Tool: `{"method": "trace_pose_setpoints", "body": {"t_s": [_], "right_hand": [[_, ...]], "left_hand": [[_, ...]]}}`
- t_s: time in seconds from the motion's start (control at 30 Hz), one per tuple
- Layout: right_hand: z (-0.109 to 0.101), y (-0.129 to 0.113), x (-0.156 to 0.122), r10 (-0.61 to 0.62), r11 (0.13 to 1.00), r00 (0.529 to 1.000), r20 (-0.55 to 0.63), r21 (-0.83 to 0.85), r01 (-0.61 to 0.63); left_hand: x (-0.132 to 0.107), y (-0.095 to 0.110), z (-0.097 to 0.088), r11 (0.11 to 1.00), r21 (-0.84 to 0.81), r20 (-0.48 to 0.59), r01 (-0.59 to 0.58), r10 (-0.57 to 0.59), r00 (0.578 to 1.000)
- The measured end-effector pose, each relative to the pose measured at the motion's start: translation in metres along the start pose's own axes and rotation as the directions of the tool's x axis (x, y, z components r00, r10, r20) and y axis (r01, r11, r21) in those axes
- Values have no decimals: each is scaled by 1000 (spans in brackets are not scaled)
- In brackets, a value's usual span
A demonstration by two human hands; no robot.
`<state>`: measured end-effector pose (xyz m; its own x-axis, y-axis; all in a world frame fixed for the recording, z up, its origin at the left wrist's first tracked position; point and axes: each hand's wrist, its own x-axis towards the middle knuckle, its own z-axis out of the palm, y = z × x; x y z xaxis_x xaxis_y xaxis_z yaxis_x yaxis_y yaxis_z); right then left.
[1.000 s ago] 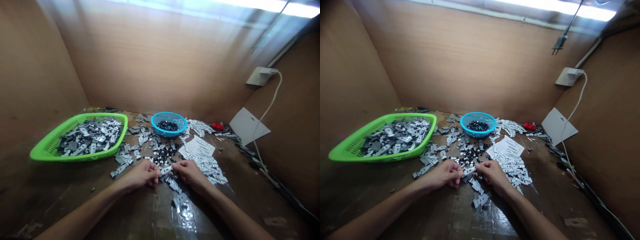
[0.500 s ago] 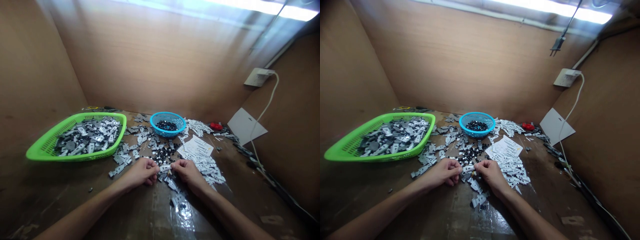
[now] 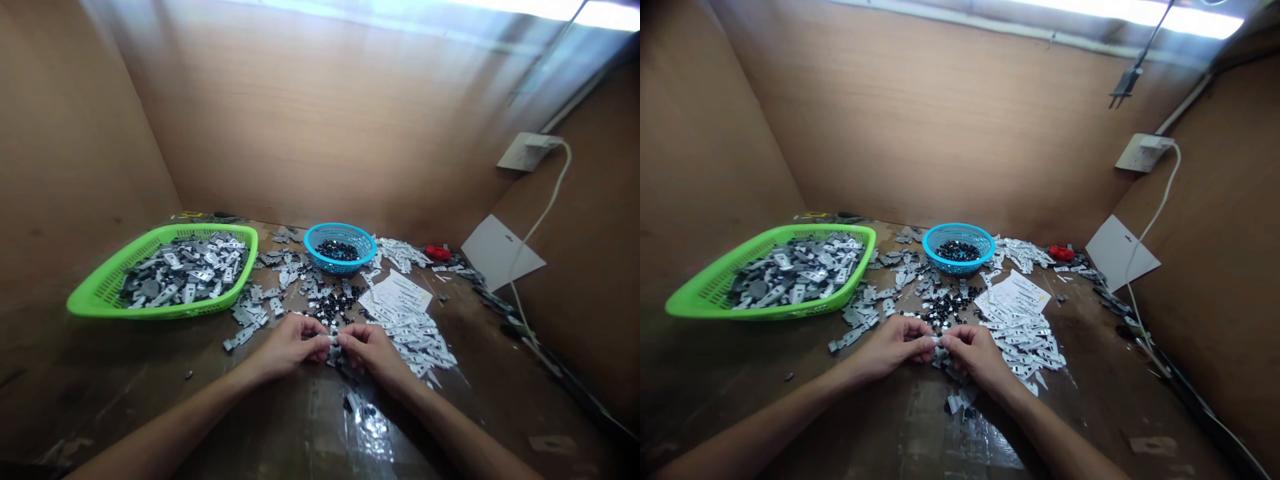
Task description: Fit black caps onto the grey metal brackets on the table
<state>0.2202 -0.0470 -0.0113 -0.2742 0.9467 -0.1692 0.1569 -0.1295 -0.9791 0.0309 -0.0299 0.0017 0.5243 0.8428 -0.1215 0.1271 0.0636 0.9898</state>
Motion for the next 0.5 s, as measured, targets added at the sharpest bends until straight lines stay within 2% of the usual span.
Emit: {"method": "trace_pose_setpoints", "body": {"t_s": [0.1,0.27,0.5], "right_hand": [[1,1,-1,-55,998,998,-11,-42,54],[7,2,-1,-206,971,969,-136,-149,186],[5,3,4,-78,995,994,-75,-70,72]], "left_hand": [[0,-3,2,999,23,-3,-43,43,999],[1,-8,6,996,32,-41,-88,90,995],[7,-13,4,997,-77,-33,5,-8,999]]}}
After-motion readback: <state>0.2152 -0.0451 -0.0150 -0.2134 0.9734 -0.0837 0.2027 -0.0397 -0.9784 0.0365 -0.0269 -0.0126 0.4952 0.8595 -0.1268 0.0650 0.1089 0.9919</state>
